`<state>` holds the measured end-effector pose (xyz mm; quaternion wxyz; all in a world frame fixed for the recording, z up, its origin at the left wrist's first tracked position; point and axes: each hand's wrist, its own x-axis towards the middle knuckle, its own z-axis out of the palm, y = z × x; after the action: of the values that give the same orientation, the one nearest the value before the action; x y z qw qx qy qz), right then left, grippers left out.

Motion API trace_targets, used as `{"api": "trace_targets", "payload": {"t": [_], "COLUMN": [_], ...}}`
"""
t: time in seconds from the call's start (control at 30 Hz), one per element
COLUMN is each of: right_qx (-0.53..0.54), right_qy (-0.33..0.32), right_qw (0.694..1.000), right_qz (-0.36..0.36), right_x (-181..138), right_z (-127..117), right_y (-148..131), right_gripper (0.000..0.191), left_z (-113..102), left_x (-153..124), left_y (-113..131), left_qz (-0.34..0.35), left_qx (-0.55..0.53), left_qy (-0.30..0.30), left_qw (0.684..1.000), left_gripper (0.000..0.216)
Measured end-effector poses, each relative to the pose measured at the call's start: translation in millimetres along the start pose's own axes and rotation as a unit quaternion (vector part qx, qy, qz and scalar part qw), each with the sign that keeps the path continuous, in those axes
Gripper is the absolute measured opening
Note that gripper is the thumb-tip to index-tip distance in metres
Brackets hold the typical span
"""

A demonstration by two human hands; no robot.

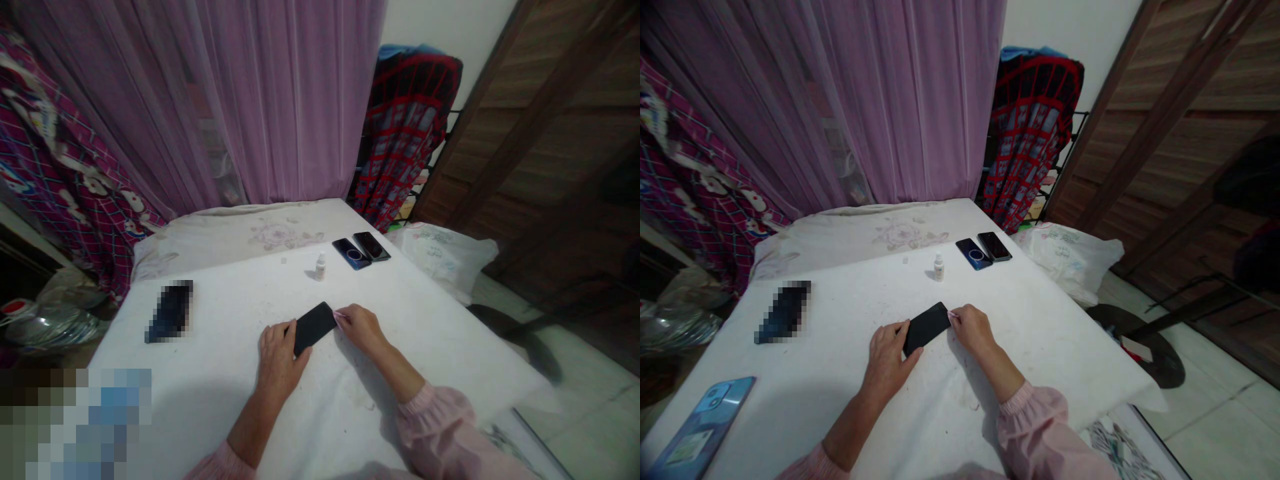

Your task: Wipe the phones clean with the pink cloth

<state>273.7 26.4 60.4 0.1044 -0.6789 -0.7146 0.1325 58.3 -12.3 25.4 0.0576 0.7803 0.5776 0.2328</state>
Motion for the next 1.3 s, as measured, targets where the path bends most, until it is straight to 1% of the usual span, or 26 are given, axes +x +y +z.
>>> {"api": "trace_targets", "payload": {"t": [0.07, 0.27, 0.33, 0.43, 0.6, 0.63, 0.67, 0.7, 0.73, 0.77, 0.8, 0.83, 0.87, 0.9, 0.93, 0.97, 1.0, 1.03, 1.07, 1.13, 1.17, 1.23, 1.27, 1.3], "right_qx": [-0.001, 0.015, 0.025, 0.046, 0.115, 0.127, 0.152, 0.203, 0.283, 0.386, 0.5, 0.606, 0.689, 0.743, 0.778, 0.802, 0.817, 0.827, 0.833, 0.837, 0.835, 0.825, 0.814, 0.798], "right_qy": [0.0, 0.005, 0.007, 0.005, -0.005, -0.009, -0.01, -0.011, -0.012, -0.014, -0.019, -0.028, -0.039, -0.053, -0.066, -0.078, -0.088, -0.096, -0.102, -0.109, -0.111, -0.1, -0.083, -0.057], "right_qw": [1.0, 1.0, 1.0, 0.999, 0.993, 0.991, 0.988, 0.978, 0.957, 0.92, 0.863, 0.791, 0.719, 0.663, 0.618, 0.584, 0.56, 0.544, 0.533, 0.526, 0.528, 0.547, 0.567, 0.594], "right_qz": [0.004, 0.012, 0.014, 0.018, 0.03, 0.034, 0.041, 0.051, 0.06, 0.067, 0.073, 0.076, 0.078, 0.081, 0.087, 0.095, 0.102, 0.107, 0.11, 0.109, 0.106, 0.098, 0.091, 0.085], "right_x": [4.6, 39.8, 42.9, 33.3, 6.5, 3.0, 0.2, -1.8, -3.3, -4.6, -5.7, -6.9, -8.1, -9.4, -10.7, -11.8, -12.7, -13.3, -13.5, -13.1, -12.6, -10.7, -9.4, -7.7], "right_z": [0.2, 2.2, 3.0, 3.2, -0.8, -1.8, -2.8, -3.7, -4.4, -4.7, -4.7, -4.1, -2.8, -0.8, 1.7, 4.6, 7.7, 10.5, 12.9, 15.9, 16.6, 17.3, 17.6, 18.1], "right_y": [-1.0, -18.4, -19.9, -13.5, 9.4, 14.2, 18.6, 22.6, 26.0, 28.8, 30.7, 31.9, 32.4, 32.4, 32.1, 31.7, 31.3, 31.0, 30.8, 30.6, 30.4, 29.6, 28.8, 27.8], "right_gripper": [0.027, 0.027, 0.028, 0.027, 0.022, 0.023, 0.026, 0.03, 0.033, 0.035, 0.036, 0.036, 0.035, 0.034, 0.032, 0.029, 0.026, 0.023, 0.021, 0.02, 0.022, 0.027, 0.029, 0.032], "left_z": [0.8, 1.3, 1.7, 2.1, 2.8, 3.2, 3.7, 4.4, 5.3, 6.4, 7.7, 9.0, 10.3, 11.6, 12.6, 13.3, 13.7, 13.8, 13.7, 13.2, 12.9, 12.6, 12.7, 12.9], "left_x": [-0.3, 0.6, 0.6, 0.2, 0.1, 0.1, 0.1, 0.0, -0.2, -0.5, -1.0, -1.6, -2.5, -3.8, -5.4, -7.4, -9.9, -12.6, -15.4, -20.6, -22.6, -25.1, -25.7, -25.8], "left_y": [-0.8, -0.9, -0.2, 1.4, 1.2, 0.4, -0.7, -1.9, -3.1, -4.4, -5.6, -6.7, -7.8, -8.9, -10.2, -11.7, -13.3, -15.2, -17.0, -20.4, -21.7, -22.8, -22.8, -22.5], "left_qz": [0.003, 0.004, 0.004, 0.004, -0.003, -0.005, -0.005, -0.004, -0.001, 0.004, 0.008, 0.011, 0.012, 0.012, 0.01, 0.007, 0.005, 0.002, 0.0, -0.004, -0.005, -0.009, -0.011, -0.013], "left_qx": [-0.002, 0.015, 0.019, 0.025, 0.024, 0.024, 0.024, 0.024, 0.023, 0.021, 0.02, 0.019, 0.018, 0.02, 0.023, 0.028, 0.033, 0.039, 0.046, 0.055, 0.057, 0.059, 0.059, 0.06], "left_qy": [-0.001, -0.004, 0.001, 0.01, 0.009, 0.006, 0.003, 0.001, 0.0, -0.001, 0.001, 0.003, 0.006, 0.009, 0.013, 0.017, 0.022, 0.026, 0.031, 0.041, 0.045, 0.052, 0.054, 0.057], "left_qw": [1.0, 1.0, 1.0, 1.0, 1.0, 1.0, 1.0, 1.0, 1.0, 1.0, 1.0, 1.0, 1.0, 1.0, 1.0, 0.999, 0.999, 0.999, 0.998, 0.998, 0.997, 0.997, 0.997, 0.997], "left_gripper": [0.05, 0.05, 0.05, 0.049, 0.048, 0.049, 0.049, 0.05, 0.05, 0.05, 0.051, 0.052, 0.053, 0.055, 0.056, 0.058, 0.059, 0.06, 0.061, 0.06, 0.059, 0.058, 0.056, 0.055]}}
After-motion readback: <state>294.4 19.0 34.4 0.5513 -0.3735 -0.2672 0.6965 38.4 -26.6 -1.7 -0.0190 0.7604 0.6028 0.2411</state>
